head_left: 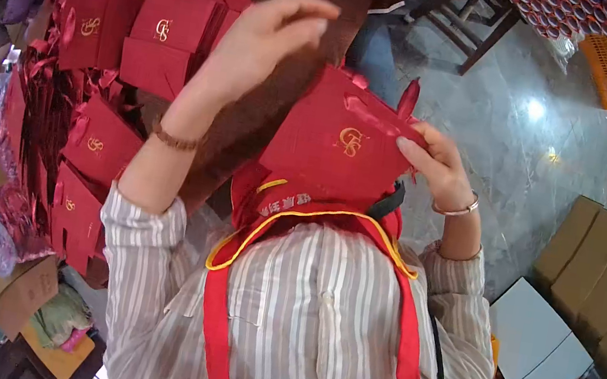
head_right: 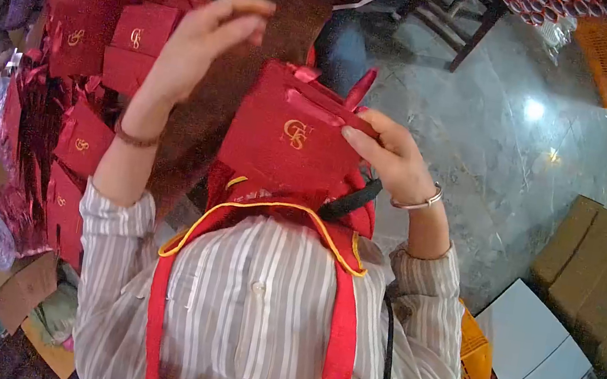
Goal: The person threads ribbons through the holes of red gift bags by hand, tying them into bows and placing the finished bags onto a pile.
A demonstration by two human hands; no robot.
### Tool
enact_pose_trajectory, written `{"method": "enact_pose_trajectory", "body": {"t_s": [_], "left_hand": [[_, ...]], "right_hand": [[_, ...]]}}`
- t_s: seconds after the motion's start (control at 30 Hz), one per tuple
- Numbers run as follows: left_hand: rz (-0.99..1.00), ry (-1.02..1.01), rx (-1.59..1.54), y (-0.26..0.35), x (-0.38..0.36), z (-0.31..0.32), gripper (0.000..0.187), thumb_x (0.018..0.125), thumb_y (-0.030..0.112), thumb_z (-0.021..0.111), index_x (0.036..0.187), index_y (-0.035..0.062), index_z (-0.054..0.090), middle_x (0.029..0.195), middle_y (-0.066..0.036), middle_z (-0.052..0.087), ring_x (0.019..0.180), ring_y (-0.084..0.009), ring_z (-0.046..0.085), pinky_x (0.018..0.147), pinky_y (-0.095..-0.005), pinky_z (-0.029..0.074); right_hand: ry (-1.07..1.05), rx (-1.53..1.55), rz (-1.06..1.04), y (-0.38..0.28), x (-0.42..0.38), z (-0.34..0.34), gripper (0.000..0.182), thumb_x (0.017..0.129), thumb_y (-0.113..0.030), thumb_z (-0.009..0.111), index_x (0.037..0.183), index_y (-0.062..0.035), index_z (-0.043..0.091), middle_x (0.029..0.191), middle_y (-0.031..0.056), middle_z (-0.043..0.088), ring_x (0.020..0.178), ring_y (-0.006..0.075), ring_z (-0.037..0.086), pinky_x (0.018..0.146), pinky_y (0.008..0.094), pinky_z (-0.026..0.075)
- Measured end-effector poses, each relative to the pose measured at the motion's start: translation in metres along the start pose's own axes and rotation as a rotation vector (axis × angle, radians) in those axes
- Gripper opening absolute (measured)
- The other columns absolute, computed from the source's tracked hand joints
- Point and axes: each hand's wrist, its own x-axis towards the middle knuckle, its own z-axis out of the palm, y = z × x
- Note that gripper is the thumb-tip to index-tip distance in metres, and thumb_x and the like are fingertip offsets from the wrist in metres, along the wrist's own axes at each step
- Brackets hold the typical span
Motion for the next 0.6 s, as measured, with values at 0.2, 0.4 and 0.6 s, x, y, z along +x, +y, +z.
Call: {"method": "enact_pose_trajectory", "body": {"t_s": [0.2,0.4,0.6], "left_hand": [[-0.260,0.075,-0.278,-0.029,-0.042,0.031,0.055,0.084,0.020,0.064,0.128,0.0006,0.037,0.110,-0.007,0.050,0.092,-0.0109,0.049,0.079,-0.0242,0.042],[-0.179,0.037,-0.238,-0.009,-0.054,0.026,0.059,0.079,0.017,0.068,0.128,0.0003,0.039,0.114,-0.010,0.053,0.101,-0.0153,0.052,0.087,-0.0304,0.043],[-0.070,0.007,-0.307,-0.009,-0.057,0.011,0.028,0.086,0.009,0.058,0.112,-0.0004,0.054,0.100,-0.004,0.062,0.092,-0.0101,0.054,0.083,-0.0274,0.044]], "right_hand": [[0.025,0.054,0.026,-0.007,0.008,0.002,0.017,0.087,-0.017,0.058,0.097,-0.0036,0.059,0.077,-0.0056,0.053,0.069,0.0033,0.047,0.059,0.0195,0.036],[-0.033,-0.004,-0.197,-0.017,0.017,-0.003,0.014,0.082,-0.009,0.062,0.093,-0.0028,0.058,0.091,-0.0011,0.050,0.081,0.0074,0.048,0.068,0.0216,0.038],[0.264,0.019,-0.457,-0.051,0.050,0.037,0.023,0.077,0.000,0.066,0.098,-0.0016,0.054,0.101,0.0009,0.050,0.088,0.0069,0.049,0.077,0.0200,0.041]]}}
